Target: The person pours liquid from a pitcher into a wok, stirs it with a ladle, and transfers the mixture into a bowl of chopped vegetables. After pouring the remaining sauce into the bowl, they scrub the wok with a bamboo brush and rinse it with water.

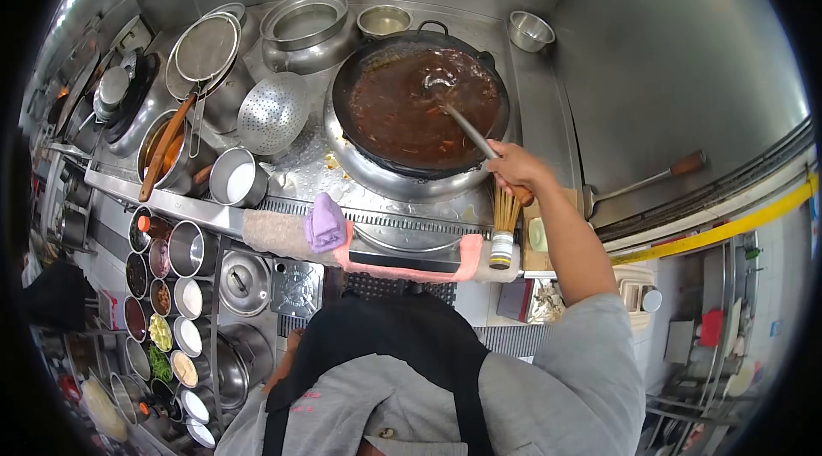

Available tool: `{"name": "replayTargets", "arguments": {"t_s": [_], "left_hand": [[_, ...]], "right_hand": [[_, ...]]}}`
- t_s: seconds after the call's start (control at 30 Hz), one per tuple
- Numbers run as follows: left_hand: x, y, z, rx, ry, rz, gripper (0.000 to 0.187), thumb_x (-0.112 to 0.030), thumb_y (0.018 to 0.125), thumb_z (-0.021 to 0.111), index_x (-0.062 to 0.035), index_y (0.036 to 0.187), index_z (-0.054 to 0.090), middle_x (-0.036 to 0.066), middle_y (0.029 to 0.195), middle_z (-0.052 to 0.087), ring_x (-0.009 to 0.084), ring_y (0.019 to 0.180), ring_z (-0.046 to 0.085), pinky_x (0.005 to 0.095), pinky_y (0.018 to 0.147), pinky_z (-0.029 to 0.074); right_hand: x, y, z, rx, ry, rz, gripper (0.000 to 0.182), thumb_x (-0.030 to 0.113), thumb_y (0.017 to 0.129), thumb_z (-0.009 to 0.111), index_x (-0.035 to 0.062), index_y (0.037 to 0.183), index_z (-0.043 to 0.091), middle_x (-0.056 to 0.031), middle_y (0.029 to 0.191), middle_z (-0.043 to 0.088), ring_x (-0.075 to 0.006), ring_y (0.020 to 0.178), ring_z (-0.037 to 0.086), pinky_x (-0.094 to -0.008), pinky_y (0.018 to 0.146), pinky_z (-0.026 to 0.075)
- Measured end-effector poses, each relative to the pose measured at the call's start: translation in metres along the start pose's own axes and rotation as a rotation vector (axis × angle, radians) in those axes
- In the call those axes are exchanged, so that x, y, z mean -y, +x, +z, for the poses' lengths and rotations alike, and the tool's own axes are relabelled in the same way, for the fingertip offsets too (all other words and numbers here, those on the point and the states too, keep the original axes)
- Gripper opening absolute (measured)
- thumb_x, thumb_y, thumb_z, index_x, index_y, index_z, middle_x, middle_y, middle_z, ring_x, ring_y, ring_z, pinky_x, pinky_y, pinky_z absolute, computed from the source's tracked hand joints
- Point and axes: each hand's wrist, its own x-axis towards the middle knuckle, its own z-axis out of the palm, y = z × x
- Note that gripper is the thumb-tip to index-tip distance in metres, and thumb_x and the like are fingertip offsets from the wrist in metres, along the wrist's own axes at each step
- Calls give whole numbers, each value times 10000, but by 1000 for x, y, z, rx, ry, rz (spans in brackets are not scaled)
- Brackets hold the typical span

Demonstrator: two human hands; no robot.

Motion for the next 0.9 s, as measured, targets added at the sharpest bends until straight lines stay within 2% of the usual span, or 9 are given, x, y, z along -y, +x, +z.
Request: {"name": "replayTargets", "arguments": {"t_s": [0.17, 0.27, 0.33, 0.4, 0.5, 0.6, 0.73, 0.9], "left_hand": [[9, 6, 2, -22, -28, -11, 174, -134, 901, 559, 7, 811, 609, 113, 610, 612, 211, 488, 619, 344, 429, 503], [3, 7, -2, -1, -55, -59, 163, -135, 908, 558, 12, 857, 607, 118, 618, 615, 208, 489, 619, 340, 429, 504], [1, 5, -3, 23, -61, -98, 145, -122, 909, 558, 14, 887, 604, 116, 624, 616, 206, 487, 615, 340, 426, 503], [1, 7, -2, 32, -77, -122, 117, -95, 906, 559, 15, 916, 598, 109, 632, 614, 203, 484, 608, 341, 420, 502], [-5, 7, -4, 13, -82, -129, 90, -64, 898, 560, 11, 933, 594, 94, 632, 603, 197, 475, 592, 344, 409, 494], [-10, 4, -7, 15, -93, -154, 64, -42, 893, 558, -4, 930, 594, 84, 642, 596, 197, 476, 583, 340, 393, 479], [-3, 9, -9, 28, -35, -132, 94, -93, 878, 577, -34, 918, 638, 82, 700, 638, 208, 556, 620, 353, 490, 505], [28, 42, -5, 10, 253, -59, 133, -158, 859, 601, -71, 902, 692, 80, 773, 691, 221, 657, 666, 368, 612, 538]], "right_hand": [[-16, -35, -8, 166, 28, -6, 703, 53, 880, 571, 113, 1530, 309, -22, 682, 478, -84, 473, 488, -267, 360, 421], [-23, -49, -27, 99, -52, 69, 688, 45, 877, 534, 166, 1524, 334, -55, 675, 512, -101, 478, 492, -273, 408, 456], [-28, -25, -21, -87, -420, -240, 679, 36, 861, 529, 141, 1509, 355, -137, 781, 596, -187, 514, 565, -331, 478, 505], [-4, -27, -10, -216, -672, -78, 629, 51, 825, 561, 51, 1438, 423, -268, 1176, 623, -409, 1022, 632, -445, 917, 495], [-23, -16, -9, -329, -757, -265, 604, 40, 828, 553, 35, 1422, 442, -258, 1199, 615, -387, 1094, 603, -447, 969, 464], [-45, -39, -14, -513, -752, -301, 574, 27, 820, 552, 32, 1389, 476, -237, 1251, 588, -390, 1128, 577, -447, 986, 452], [-64, -77, -38, -611, -831, -371, 522, 10, 785, 585, 39, 1302, 518, -183, 1246, 571, -394, 1074, 589, -441, 950, 480], [-46, -144, -47, -611, -898, -297, 522, 5, 798, 578, 90, 1309, 519, -166, 1105, 588, -393, 996, 597, -469, 856, 501]]}}
